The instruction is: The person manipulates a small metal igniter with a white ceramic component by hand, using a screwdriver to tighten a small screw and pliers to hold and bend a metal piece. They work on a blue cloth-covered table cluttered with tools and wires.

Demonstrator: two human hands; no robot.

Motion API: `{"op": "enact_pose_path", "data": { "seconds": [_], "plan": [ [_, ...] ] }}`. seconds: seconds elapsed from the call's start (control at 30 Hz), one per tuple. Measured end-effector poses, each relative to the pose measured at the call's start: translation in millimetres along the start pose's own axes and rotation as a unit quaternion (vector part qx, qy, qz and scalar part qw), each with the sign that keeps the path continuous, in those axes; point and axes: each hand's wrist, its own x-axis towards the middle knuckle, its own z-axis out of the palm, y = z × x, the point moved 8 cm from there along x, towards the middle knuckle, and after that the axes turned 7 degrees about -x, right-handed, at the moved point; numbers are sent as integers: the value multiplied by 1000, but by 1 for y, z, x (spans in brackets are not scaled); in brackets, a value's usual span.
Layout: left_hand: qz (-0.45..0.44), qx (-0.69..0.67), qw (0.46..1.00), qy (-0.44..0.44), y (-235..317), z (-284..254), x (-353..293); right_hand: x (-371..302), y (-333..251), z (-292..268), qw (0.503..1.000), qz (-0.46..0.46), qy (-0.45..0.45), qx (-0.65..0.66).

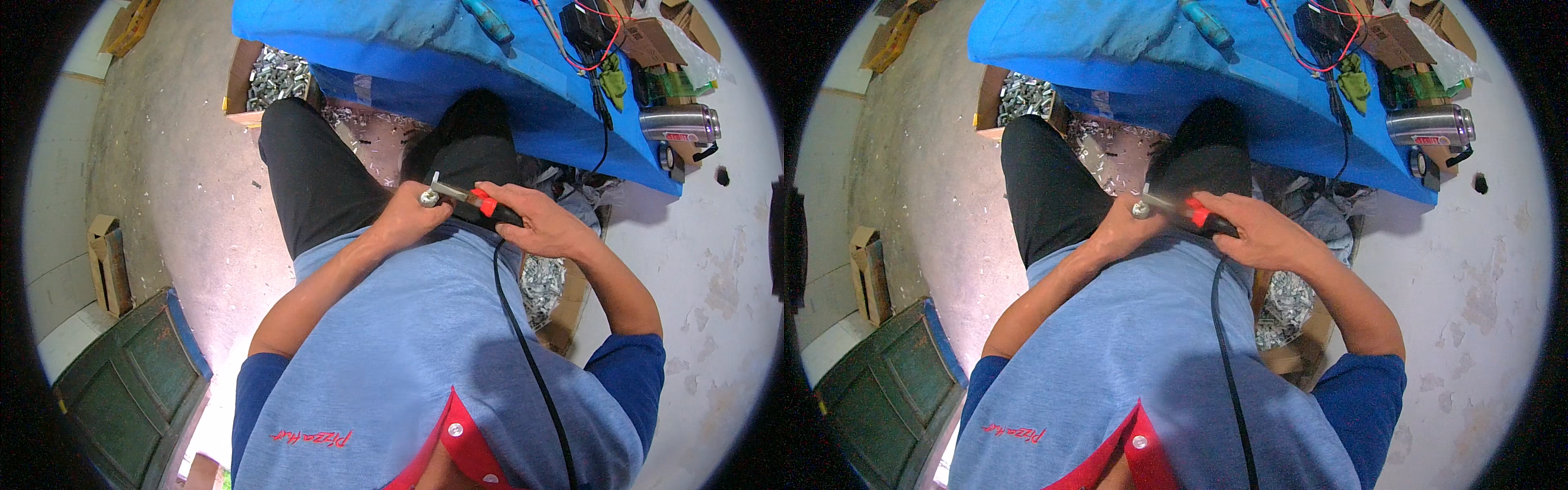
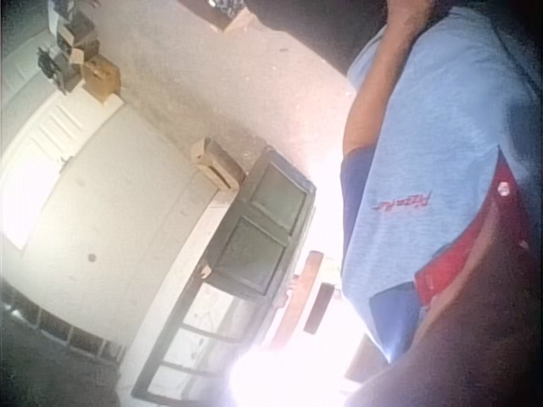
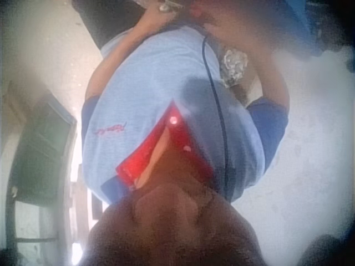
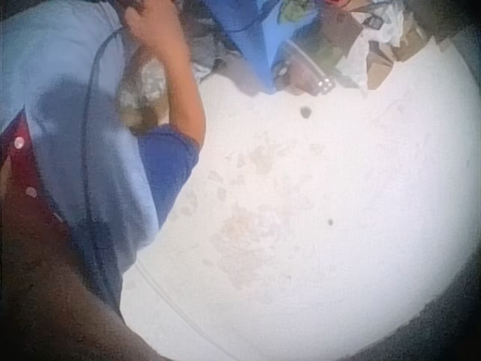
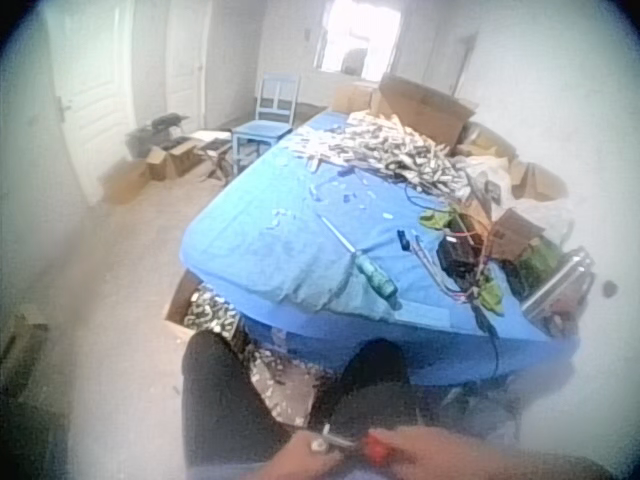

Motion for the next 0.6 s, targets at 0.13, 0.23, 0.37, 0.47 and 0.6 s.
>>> {"op": "enact_pose_path", "data": {
  "seconds": [0.13,0.23,0.37,0.47,0.6],
  "plan": [
    [-7,19,1000,-18,0,2,0,-3,11,6,998,44,-46,26],
    [1,16,1000,-11,0,3,-1,-4,7,4,997,53,-46,14],
    [-11,24,999,-21,-2,5,-1,-4,3,8,1000,26,12,5],
    [-30,39,998,-35,-1,6,-2,-5,0,11,996,68,-28,43],
    [-35,94,993,-55,0,10,-9,-13,3,20,989,61,-84,105]
  ]
}}
